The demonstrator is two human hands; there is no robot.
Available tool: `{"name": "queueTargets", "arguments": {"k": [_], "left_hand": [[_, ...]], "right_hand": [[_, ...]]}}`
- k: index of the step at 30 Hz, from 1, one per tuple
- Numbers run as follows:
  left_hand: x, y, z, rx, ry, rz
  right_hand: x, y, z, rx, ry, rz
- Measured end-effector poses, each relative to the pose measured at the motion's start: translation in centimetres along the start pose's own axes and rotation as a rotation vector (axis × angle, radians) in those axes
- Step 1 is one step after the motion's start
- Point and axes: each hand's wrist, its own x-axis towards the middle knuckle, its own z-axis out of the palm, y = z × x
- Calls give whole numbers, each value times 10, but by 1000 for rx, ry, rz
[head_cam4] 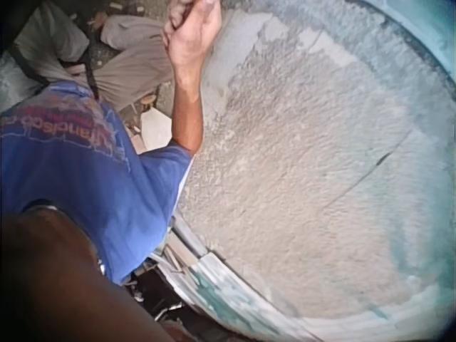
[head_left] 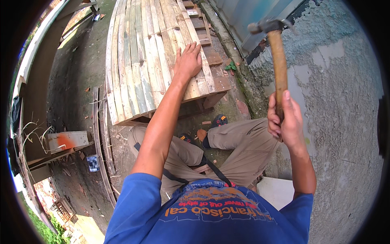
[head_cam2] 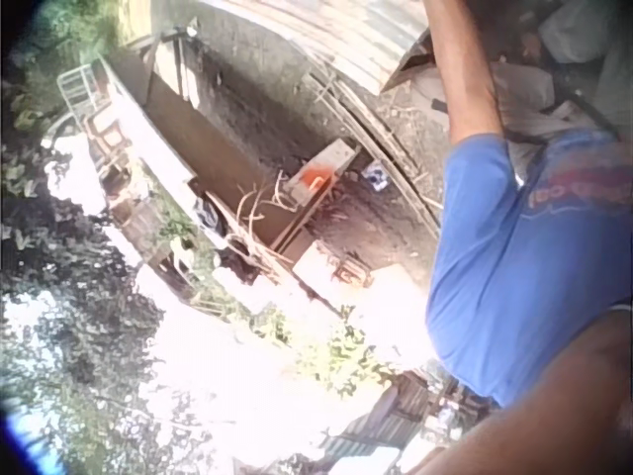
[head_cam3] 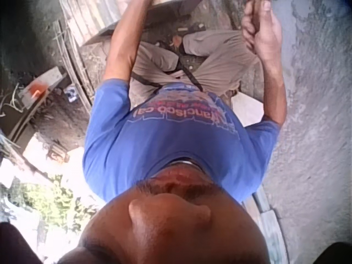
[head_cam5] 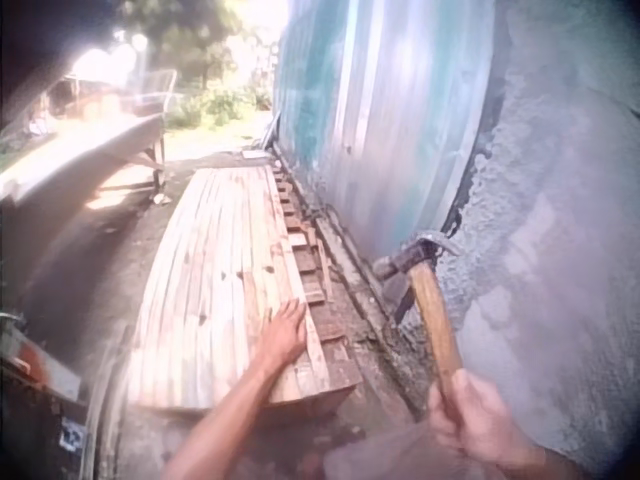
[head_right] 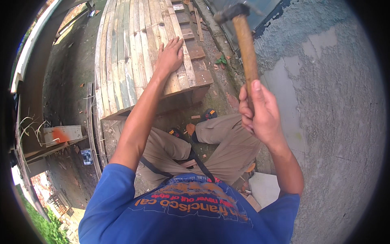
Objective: The person uses a knife to shave a wooden stick, then places a wooden plank on a pallet. They hammer nails into the plank to secure it, repeating the process with additional planks.
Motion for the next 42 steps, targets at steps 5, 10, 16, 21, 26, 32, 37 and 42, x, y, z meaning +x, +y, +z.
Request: {"name": "queueTargets", "arguments": {"k": [5, 10, 16, 21, 26, 32, 37, 42], "left_hand": [[0, -2, -1, -22, -20, -10], [3, -6, 0, -35, 20, -1], [4, -3, 4, -47, 18, -12], [2, -4, -1, -41, 19, -15], [4, -6, 3, -57, 14, -26], [3, -4, 0, -54, 12, -30], [2, -2, 0, -73, 34, -30], [2, -5, 3, -66, 59, -4]], "right_hand": [[46, 58, 28, 123, 48, -485], [21, 121, 27, -325, 29, 381], [2, 59, -5, 175, 131, -73], [39, 108, 33, 232, 71, -536], [22, 143, 42, -382, 47, 80], [12, 122, 36, 97, 111, -319], [18, 133, 48, -351, -26, 208], [3, 129, 32, 103, 119, 27]]}}
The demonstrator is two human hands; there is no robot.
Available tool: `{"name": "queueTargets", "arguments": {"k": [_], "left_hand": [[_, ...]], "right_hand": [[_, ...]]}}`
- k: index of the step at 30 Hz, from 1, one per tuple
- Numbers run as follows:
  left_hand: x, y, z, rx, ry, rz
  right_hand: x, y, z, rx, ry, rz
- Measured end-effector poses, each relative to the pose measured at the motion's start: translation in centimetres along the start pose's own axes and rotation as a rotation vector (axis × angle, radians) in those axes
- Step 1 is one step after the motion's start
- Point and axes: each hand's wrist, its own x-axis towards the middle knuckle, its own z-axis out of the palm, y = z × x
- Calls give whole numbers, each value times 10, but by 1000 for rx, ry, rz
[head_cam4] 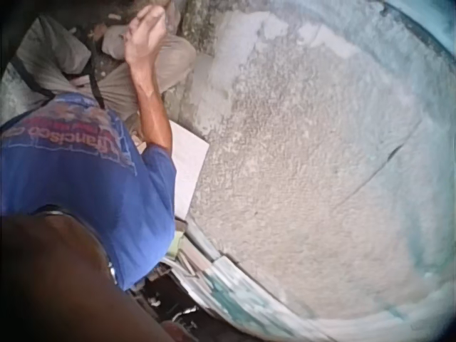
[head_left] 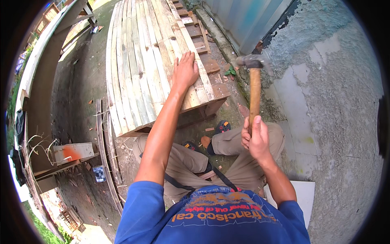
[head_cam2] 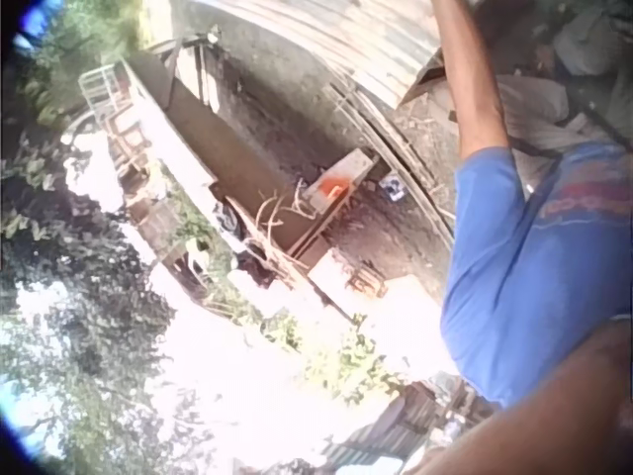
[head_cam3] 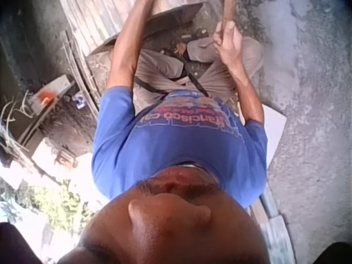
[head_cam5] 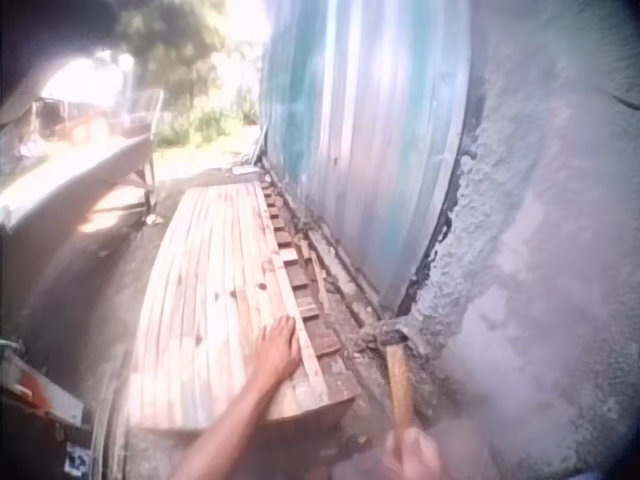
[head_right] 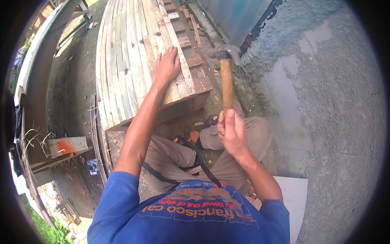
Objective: The person uses a knife to shave a wooden stick, then places a wooden plank on a pallet. They hammer nails into the plank to secure it, repeating the process with additional planks.
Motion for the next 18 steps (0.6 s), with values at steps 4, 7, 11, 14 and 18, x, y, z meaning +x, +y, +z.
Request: {"name": "queueTargets", "arguments": {"k": [4, 7, 11, 14, 18], "left_hand": [[1, 0, -1, -2, -31, -23], [2, 0, -3, 18, -29, -22], [2, -1, 0, 57, -63, -13], [2, -2, 0, 12, -55, -21], [4, -1, -1, -5, -19, -10]], "right_hand": [[14, 9, 17, -157, -2, -417], [11, 16, 27, -693, -9, -44], [0, 19, 26, -155, -26, -52], [0, 18, 24, 52, -40, -410], [8, 13, 26, -347, -114, 149]]}}
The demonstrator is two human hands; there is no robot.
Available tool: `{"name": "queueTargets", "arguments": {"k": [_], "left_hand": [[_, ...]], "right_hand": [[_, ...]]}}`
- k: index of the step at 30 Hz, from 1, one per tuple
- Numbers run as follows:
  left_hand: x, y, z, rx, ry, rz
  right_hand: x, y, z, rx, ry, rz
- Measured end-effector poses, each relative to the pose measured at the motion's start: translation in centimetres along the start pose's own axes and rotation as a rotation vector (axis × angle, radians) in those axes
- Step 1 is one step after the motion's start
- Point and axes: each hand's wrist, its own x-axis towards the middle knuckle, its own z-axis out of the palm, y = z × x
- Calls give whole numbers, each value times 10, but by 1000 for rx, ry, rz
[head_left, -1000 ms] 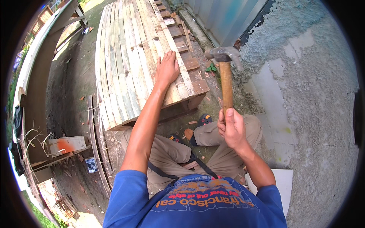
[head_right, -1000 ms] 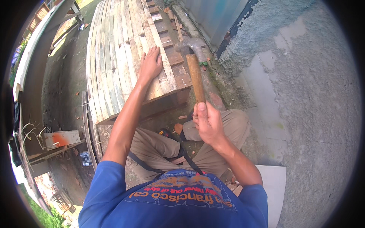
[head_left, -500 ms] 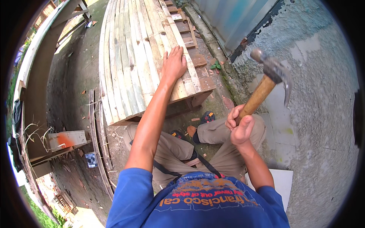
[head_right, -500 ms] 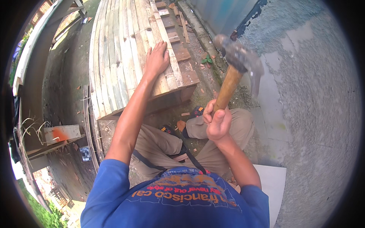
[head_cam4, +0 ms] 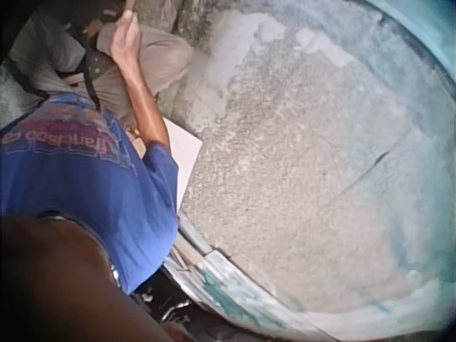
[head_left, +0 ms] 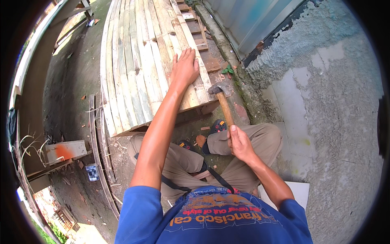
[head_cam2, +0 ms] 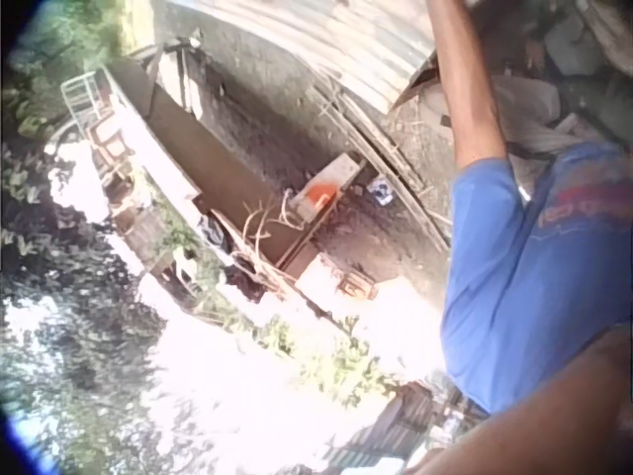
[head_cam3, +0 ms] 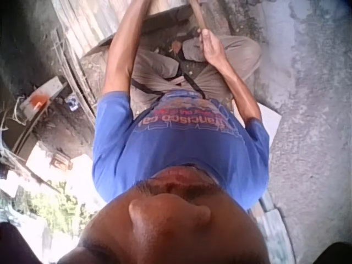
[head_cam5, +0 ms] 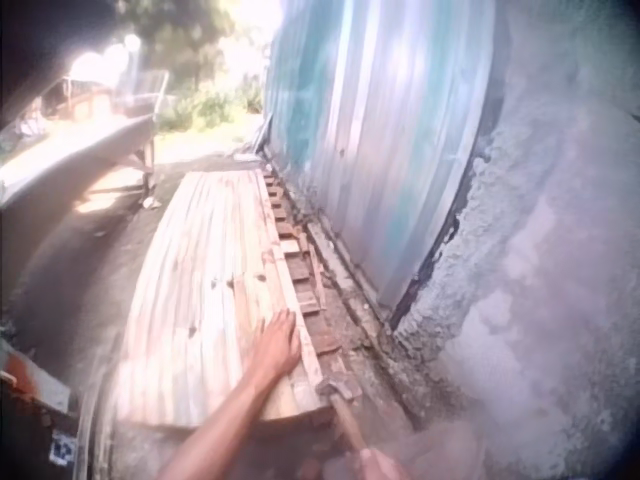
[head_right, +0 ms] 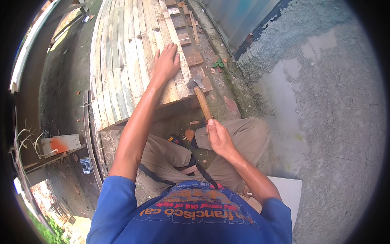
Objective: The person uses a knife to shave a wooden stick, then places a wooden plank on a pallet. They hammer nails into the plank to secure it, repeating the process with additional planks.
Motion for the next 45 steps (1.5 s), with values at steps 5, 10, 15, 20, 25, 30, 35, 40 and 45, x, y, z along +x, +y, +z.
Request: {"name": "queueTargets", "arguments": {"k": [5, 10, 15, 20, 25, 30, 35, 40, 45], "left_hand": [[-4, 1, 2, -11, -23, -7], [0, 0, 0, 1, -7, 1], [-4, 1, -1, 7, -10, -4], [-2, 1, 0, -1, -22, -11], [-1, 1, 0, -35, -23, -23], [-1, 1, -1, -48, -13, -27], [0, 1, -3, -5, -52, -52], [-1, 2, -2, -32, -34, -53], [-2, 3, -4, 1, -68, -51]], "right_hand": [[-13, -9, 1, 416, 64, -454], [-9, -16, 1, 7, 18, -86], [-15, -18, 2, 291, 63, -384], [-17, -33, 1, 152, -83, 306], [-29, -34, -3, 513, 19, -545], [-19, -10, 9, 7, 173, -263], [-20, -10, 0, 321, 132, -389], [-11, -4, 3, 113, -54, 157], [-13, 15, 13, -17, 105, -535]]}}
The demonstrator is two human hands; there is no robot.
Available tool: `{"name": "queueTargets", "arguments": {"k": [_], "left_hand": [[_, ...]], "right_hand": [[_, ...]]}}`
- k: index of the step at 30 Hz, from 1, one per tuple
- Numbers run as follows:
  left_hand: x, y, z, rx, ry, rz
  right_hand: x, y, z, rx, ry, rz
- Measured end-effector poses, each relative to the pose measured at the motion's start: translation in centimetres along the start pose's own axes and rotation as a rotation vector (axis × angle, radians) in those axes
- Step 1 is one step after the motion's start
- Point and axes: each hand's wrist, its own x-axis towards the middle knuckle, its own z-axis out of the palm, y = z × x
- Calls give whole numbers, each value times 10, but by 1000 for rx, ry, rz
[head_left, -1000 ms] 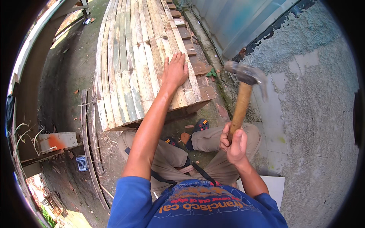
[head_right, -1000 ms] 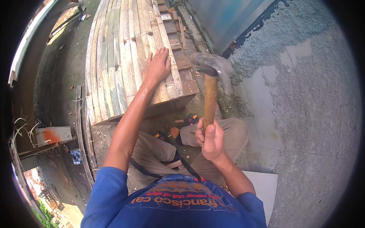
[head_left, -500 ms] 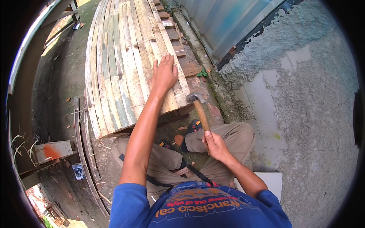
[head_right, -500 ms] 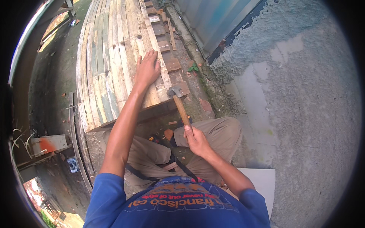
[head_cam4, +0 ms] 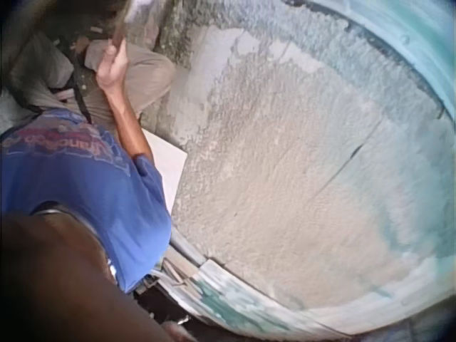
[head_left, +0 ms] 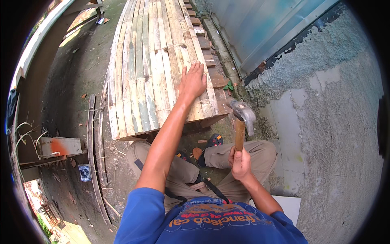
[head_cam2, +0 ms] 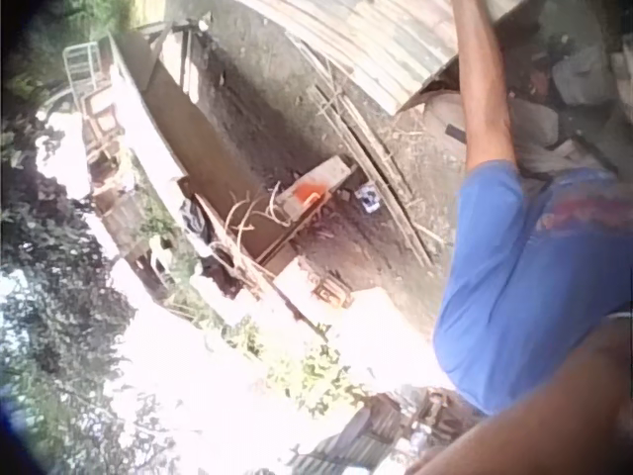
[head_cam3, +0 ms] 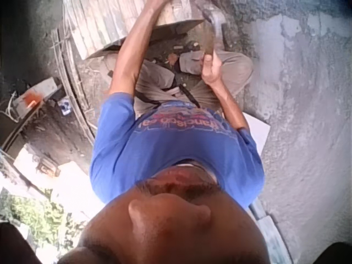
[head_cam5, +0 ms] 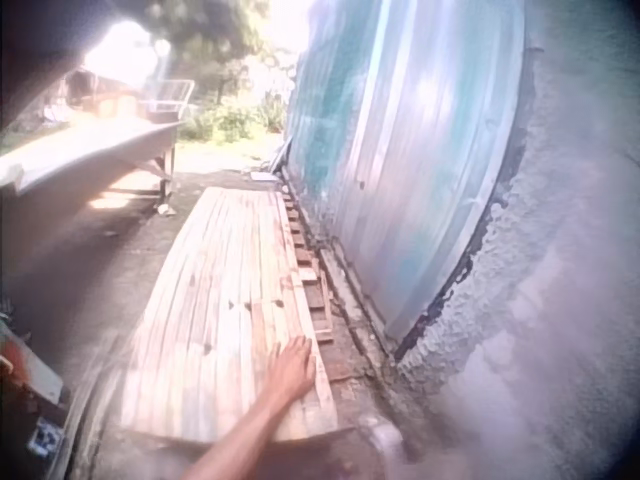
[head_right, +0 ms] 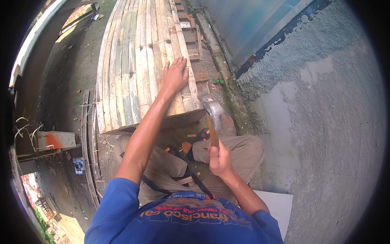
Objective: The person uses a knife to shave a wooden stick, then places a wooden plank on a pallet. They hammer nails into the plank to secure it, repeating the process with additional planks.
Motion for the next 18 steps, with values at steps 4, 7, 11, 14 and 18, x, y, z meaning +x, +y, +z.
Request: {"name": "queueTargets", "arguments": {"k": [4, 7, 11, 14, 18], "left_hand": [[2, -1, 0, 11, -14, 3], [-3, -3, 0, 10, -6, 25], [-32, -13, -19, 48, -91, 71], [-71, -29, -59, 116, -155, -54], [-118, -59, -114, 253, -196, -179]], "right_hand": [[7, 20, -10, -25, 48, 414], [18, 37, -25, 104, 159, 433], [58, 51, -39, -327, 54, 305], [89, 43, -27, -503, 12, 363], [90, 13, -9, -425, 31, 312]]}}
